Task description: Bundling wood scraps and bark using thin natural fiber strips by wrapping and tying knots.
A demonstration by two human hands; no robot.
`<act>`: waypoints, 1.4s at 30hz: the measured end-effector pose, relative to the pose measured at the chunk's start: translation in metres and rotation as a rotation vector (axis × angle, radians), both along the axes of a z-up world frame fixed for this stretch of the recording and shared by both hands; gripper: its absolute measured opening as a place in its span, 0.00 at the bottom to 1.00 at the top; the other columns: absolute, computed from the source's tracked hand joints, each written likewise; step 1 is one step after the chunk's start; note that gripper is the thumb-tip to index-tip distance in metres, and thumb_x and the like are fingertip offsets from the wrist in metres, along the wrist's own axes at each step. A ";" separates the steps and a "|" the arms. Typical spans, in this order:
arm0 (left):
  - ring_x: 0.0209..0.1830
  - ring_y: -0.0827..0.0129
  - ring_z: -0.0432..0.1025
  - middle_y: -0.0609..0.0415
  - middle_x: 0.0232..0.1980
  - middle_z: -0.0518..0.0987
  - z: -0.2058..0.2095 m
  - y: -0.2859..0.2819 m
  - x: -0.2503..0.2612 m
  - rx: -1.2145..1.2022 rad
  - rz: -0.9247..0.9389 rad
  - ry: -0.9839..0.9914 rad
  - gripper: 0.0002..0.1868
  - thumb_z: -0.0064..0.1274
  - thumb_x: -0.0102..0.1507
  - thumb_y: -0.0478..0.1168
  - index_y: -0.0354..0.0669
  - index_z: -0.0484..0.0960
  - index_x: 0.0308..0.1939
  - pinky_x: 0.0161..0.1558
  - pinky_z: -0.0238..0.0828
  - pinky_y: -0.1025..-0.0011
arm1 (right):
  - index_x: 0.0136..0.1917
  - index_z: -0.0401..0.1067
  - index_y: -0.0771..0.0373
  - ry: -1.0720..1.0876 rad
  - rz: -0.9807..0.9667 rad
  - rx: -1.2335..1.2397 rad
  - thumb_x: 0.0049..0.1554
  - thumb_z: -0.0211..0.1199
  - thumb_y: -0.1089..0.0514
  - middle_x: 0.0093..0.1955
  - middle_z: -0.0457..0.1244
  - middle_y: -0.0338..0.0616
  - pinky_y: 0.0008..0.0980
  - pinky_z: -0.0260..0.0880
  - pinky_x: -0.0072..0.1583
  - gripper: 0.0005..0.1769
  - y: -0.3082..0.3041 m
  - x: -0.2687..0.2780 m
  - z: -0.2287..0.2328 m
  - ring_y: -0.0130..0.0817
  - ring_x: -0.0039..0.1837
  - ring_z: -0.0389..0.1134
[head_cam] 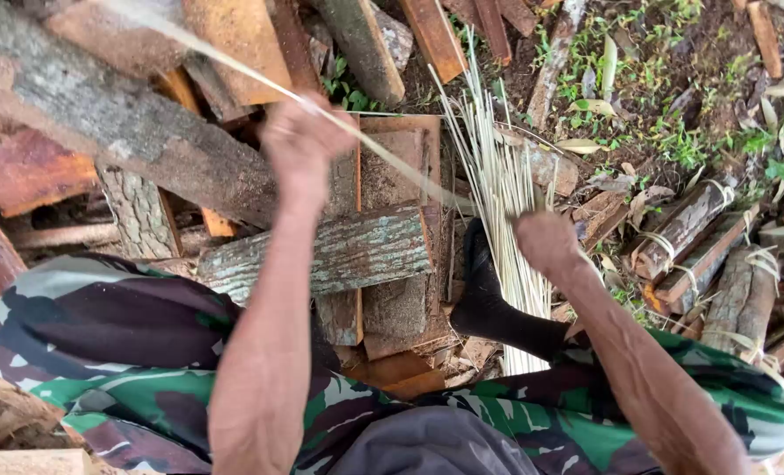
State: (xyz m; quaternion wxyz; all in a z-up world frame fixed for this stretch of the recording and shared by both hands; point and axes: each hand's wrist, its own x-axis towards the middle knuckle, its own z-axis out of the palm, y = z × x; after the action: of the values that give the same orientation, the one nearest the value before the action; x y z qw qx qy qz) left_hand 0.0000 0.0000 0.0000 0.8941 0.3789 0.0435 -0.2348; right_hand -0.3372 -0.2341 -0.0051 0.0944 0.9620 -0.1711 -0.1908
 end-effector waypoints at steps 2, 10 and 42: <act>0.30 0.67 0.79 0.56 0.39 0.82 -0.047 -0.005 -0.029 -0.160 -0.166 -0.370 0.20 0.55 0.59 0.18 0.46 0.86 0.44 0.26 0.83 0.76 | 0.74 0.65 0.55 0.567 0.237 -0.054 0.61 0.56 0.73 0.29 0.60 0.45 0.15 0.60 0.19 0.30 0.020 -0.014 -0.007 0.25 0.22 0.54; 0.27 0.70 0.81 0.49 0.54 0.84 -0.083 -0.017 -0.041 0.708 -0.683 -0.060 0.09 0.51 0.70 0.34 0.44 0.85 0.51 0.25 0.85 0.83 | 0.58 0.75 0.51 0.531 0.124 0.767 0.63 0.51 0.64 0.32 0.64 0.39 0.24 0.64 0.26 0.16 0.163 -0.051 0.049 0.26 0.28 0.61; 0.15 0.82 0.64 0.53 0.39 0.87 -0.129 -0.034 -0.050 0.871 -0.967 -0.341 0.07 0.56 0.68 0.35 0.41 0.86 0.47 0.15 0.54 0.83 | 0.42 0.68 0.54 0.249 0.626 0.521 0.63 0.55 0.57 0.36 0.64 0.42 0.37 0.73 0.29 0.06 0.226 -0.054 0.177 0.37 0.27 0.67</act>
State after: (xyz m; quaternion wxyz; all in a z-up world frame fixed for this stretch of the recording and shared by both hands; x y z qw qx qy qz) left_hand -0.0500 -0.0341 -0.1290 0.4481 0.7137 -0.1820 -0.5067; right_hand -0.3913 -0.0084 0.1714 -0.0785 0.9288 0.1960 -0.3045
